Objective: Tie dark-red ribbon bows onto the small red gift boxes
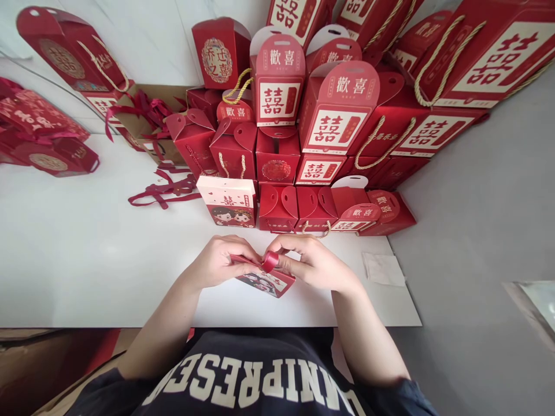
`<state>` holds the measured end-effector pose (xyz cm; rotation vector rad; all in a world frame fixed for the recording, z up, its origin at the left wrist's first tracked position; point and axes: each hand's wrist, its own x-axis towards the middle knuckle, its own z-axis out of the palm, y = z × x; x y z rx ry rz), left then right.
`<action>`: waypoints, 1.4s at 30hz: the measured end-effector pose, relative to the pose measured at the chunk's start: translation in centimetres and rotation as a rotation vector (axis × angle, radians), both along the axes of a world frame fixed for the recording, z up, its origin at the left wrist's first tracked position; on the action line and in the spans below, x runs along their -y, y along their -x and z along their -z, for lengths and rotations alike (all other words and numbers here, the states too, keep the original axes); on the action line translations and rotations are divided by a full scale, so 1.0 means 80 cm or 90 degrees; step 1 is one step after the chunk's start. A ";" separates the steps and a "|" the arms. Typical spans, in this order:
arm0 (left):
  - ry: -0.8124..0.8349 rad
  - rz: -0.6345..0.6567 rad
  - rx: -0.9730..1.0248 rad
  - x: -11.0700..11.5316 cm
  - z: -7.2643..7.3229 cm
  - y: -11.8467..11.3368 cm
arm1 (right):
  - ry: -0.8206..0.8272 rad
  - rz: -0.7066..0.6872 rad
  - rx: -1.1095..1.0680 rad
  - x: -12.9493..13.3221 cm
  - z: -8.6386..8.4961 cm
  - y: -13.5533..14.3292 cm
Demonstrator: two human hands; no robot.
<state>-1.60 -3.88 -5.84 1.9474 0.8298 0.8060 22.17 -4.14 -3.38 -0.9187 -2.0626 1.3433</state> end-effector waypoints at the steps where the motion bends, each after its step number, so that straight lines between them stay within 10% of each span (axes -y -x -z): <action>1: -0.004 -0.001 0.002 0.000 0.000 0.000 | 0.011 0.006 -0.013 0.001 0.001 0.000; 42: -0.022 0.019 0.021 -0.006 0.009 0.001 | 0.088 -0.014 -0.155 -0.010 0.032 0.002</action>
